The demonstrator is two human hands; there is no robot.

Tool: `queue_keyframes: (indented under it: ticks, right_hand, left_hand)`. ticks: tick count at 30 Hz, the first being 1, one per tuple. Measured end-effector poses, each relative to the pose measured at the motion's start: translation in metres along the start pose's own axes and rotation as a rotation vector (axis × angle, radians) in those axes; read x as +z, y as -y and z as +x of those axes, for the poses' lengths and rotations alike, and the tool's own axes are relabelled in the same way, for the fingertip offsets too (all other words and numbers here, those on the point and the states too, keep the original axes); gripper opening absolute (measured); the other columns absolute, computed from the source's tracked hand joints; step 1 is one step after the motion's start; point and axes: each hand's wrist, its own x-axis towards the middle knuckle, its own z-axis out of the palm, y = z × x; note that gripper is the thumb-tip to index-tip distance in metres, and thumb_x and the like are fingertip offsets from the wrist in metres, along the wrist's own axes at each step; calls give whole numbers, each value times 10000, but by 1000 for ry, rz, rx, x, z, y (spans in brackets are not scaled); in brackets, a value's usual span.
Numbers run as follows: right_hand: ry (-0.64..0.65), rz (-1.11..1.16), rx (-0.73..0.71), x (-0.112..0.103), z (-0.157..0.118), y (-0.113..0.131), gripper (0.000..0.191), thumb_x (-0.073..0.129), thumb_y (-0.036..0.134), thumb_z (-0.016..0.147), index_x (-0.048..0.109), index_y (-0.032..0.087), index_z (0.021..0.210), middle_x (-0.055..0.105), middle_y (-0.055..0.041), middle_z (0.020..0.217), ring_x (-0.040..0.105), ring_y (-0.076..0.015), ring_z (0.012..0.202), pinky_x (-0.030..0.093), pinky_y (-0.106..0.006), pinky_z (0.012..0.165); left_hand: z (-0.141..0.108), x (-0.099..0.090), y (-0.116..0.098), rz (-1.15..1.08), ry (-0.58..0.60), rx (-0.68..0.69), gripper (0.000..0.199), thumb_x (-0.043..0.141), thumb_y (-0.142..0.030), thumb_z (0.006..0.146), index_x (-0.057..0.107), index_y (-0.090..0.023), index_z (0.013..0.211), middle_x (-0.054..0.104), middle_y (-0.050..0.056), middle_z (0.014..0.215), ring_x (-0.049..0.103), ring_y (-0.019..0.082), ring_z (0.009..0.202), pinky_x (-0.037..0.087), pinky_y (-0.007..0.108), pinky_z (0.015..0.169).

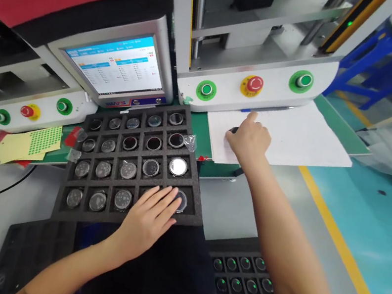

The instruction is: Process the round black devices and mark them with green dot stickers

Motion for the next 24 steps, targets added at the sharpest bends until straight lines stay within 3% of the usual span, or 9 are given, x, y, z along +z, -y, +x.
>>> queue_keyframes:
  ticks: [3,5,8,11,14,17,19,21,24]
  right_hand:
    - [2,26,-17,-15,-18,2,533,712,213,749,520,46,1218,657,-197,889,636,-378,890,441,-456,755]
    - [-24,54,-29,-28,-42,0,546,724,278,757,518,113,1235,674,-149,903,654,-355,892,457,-451,769]
    - [-150,258,-145,-42,-90,-7,605,780,388,691,525,217,1212,696,-73,920,687,-301,869,504,-420,770]
    - [-242,539,-286,-48,-134,-16,590,801,456,659,567,256,1161,704,-57,891,704,-301,833,547,-469,790]
    - [-214,856,-231,-50,-168,-17,564,872,367,611,602,275,1098,714,-54,921,709,-284,847,574,-477,853]
    - [-35,1224,-158,-44,-195,-11,492,879,331,663,620,290,1079,736,-43,990,710,-240,936,600,-378,857]
    - [99,1414,-186,-36,-209,-3,460,855,355,723,614,292,1110,742,-39,1028,708,-215,981,607,-316,831]
    - [204,1515,-223,-25,-220,4,442,822,331,780,593,299,1158,733,-39,1085,709,-195,993,608,-268,801]
    - [304,1538,-258,-14,-231,13,422,770,257,842,560,305,1205,717,-45,1143,713,-173,981,609,-225,772]
  left_hand:
    - [0,-1,1,-13,88,26,396,503,-294,979,579,-34,1267,645,163,1326,590,274,1266,491,417,1072]
    - [1,-1,4,-31,94,50,374,452,-220,990,560,-13,1282,624,180,1348,578,266,1282,496,393,1071]
    - [2,1,11,-113,16,37,328,392,-83,980,591,-41,1237,664,154,1297,615,215,1238,504,348,1067]
    - [3,4,15,-222,-70,-45,249,456,-73,966,647,-62,1125,743,120,1131,700,175,1082,527,318,1038]
    - [3,0,12,-388,-169,-134,181,527,-135,956,688,-83,1020,777,100,985,740,196,942,558,367,980]
    - [3,-12,4,-872,-160,-429,322,473,-308,997,718,-98,994,781,127,936,745,212,861,589,358,830]
    - [2,-20,-2,-1451,-4,-633,517,440,-522,979,733,-97,986,776,144,872,741,202,767,586,304,702]
    - [3,-25,-7,-2010,133,-751,640,543,-694,847,748,-94,935,765,135,796,731,188,697,573,262,645]
    - [3,-28,-14,-2385,75,-968,501,813,-571,678,757,-111,869,752,86,744,719,142,680,561,199,660]
